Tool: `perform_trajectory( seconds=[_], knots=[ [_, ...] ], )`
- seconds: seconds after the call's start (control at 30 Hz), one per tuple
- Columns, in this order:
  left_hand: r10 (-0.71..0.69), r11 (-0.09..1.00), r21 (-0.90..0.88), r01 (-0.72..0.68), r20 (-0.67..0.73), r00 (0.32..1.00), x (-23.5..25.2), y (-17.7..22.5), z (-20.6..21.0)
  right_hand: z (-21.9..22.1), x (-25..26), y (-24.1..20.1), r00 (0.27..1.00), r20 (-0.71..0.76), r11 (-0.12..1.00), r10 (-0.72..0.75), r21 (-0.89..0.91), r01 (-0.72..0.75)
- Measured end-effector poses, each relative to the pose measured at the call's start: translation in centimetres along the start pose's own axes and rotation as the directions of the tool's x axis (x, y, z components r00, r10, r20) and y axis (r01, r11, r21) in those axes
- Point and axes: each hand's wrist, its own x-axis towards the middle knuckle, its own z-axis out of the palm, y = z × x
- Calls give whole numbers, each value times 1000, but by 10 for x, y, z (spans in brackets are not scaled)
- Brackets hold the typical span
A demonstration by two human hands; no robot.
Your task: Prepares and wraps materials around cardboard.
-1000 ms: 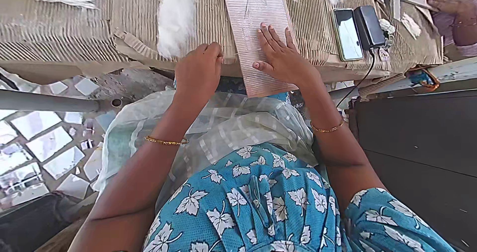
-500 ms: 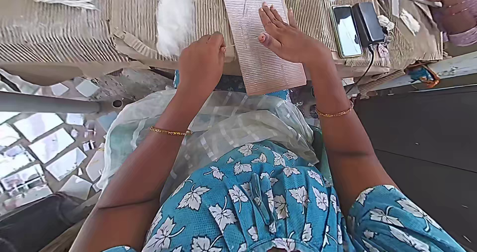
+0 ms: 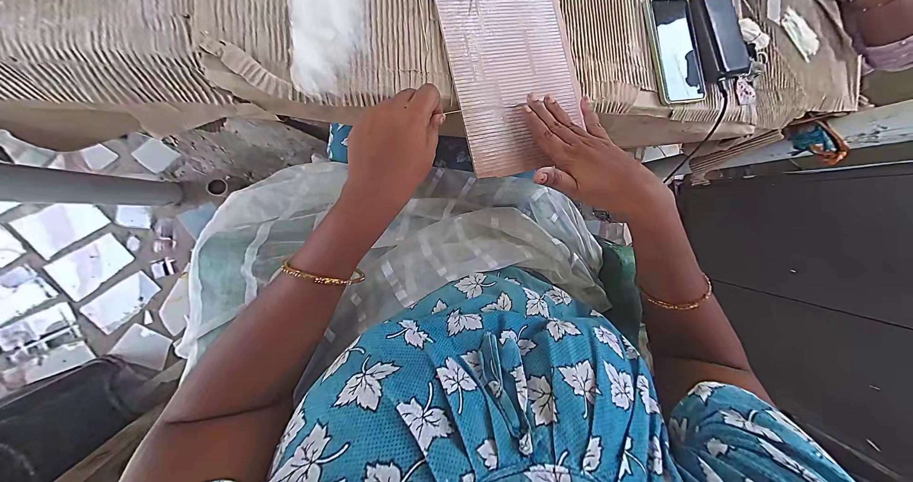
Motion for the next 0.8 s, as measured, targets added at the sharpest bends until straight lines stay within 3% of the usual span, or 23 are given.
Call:
perform_trajectory(
  seconds=[0.1, 0.2, 0.3, 0.4, 0.63, 0.8],
  knots=[
    [-37, 999, 9, 37, -4, 999, 5, 0, -5, -20, 11, 10, 997, -54, 999, 51, 4, -51],
    [-44, 998, 46, 47, -53, 998, 18, -2, -5, -40, 55, 20, 992, -33, 993, 121, 18, -120],
    [-73, 994, 77, 79, -70, 995, 28, -1, -5, -38, 99, 25, 992, 21, 991, 126, 32, -127],
    [-77, 994, 76, 82, -75, 994, 27, -1, -2, -20, 110, 25, 991, 51, 992, 125, 3, -126],
    [-33, 999, -20, 34, 56, 998, 1, 8, 1, 7, 32, 3, 996, 7, 995, 89, -51, -88],
    [19, 999, -51, -18, 18, 1000, -9, 1, 6, -8, -33, -5, 996, -35, 979, 81, 190, -73]
  ],
)
